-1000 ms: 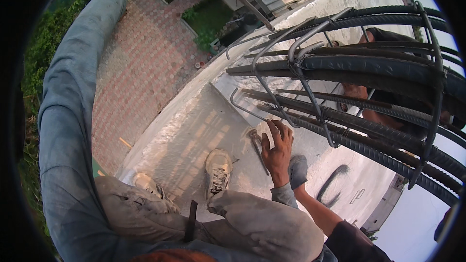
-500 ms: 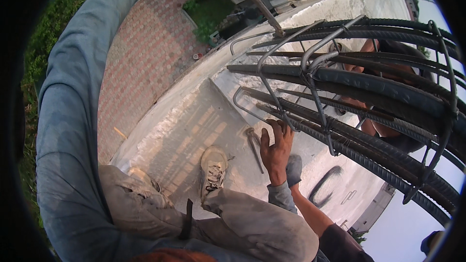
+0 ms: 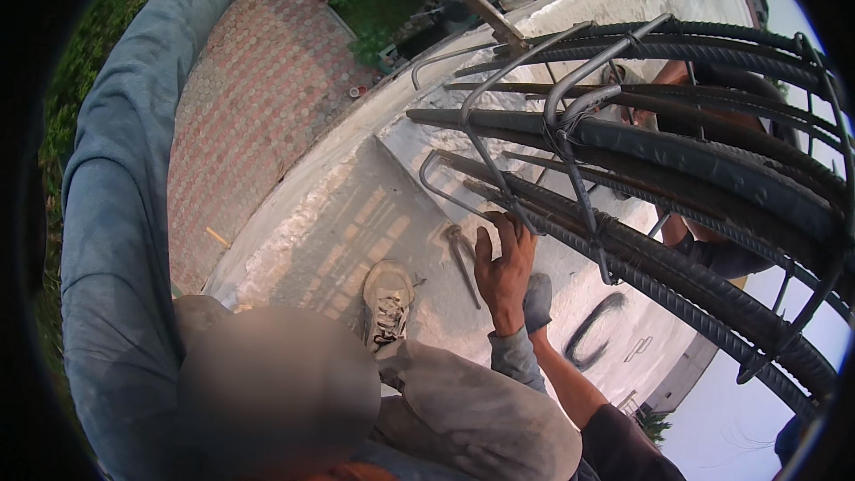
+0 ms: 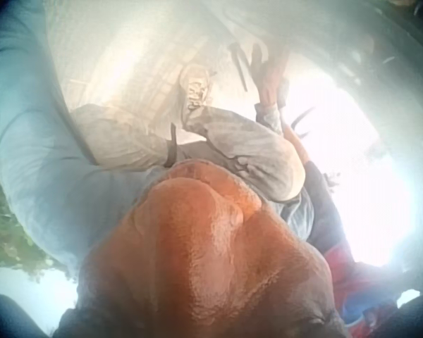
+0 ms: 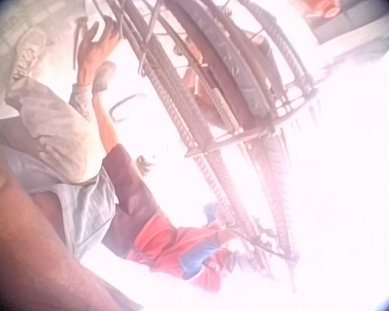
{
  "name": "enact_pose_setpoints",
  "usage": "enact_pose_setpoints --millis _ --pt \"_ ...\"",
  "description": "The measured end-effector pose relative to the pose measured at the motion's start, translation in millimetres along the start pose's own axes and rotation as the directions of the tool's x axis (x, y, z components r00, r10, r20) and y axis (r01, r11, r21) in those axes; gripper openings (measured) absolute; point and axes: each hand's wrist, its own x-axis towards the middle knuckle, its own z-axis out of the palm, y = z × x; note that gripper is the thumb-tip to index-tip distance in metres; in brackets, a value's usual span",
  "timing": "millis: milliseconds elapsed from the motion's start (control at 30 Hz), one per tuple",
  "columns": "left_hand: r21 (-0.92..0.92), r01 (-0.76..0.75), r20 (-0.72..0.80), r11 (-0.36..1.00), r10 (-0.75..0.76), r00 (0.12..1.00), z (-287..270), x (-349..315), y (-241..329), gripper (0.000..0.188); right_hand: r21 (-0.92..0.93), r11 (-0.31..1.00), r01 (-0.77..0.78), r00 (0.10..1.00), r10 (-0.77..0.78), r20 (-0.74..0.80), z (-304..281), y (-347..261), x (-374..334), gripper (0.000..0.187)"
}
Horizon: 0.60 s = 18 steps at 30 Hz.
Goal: The person assembles a metal frame structure on a rooftop using a wrench and pliers. They tighten bolts and adjust metal bars while another person assists nearby.
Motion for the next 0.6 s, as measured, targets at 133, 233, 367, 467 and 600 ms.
enact_pose_setpoints --millis 133,233,367,467,600 --pt "-0.274 0.047 0.002 0.961 -0.048 0.999 0 -39 5 0.022 0.002 1.000 -0.003 1.000 0.003 -0.015 2 1 0 0.024" --pt "-0.299 0.224 0.111 0.927 -0.200 0.974 0 -61 9 0.027 0.003 1.000 -0.018 1.000 0.018 -0.015 3 1 0 0.023" --pt "-0.219 0.303 0.030 0.928 -0.304 0.952 6 -85 26 0.033 0.003 0.999 -0.054 0.998 0.054 -0.011 5 1 1 0.020" --pt "-0.260 0.371 0.044 0.892 -0.373 0.927 8 -93 34 0.036 0.003 1.000 -0.017 0.999 0.017 -0.040 7 1 2 0.019" --pt "-0.361 0.244 -0.025 0.900 -0.271 0.962 11 -98 36 0.034 0.014 1.000 0.012 0.997 -0.011 -0.083 9 1 2 0.013"
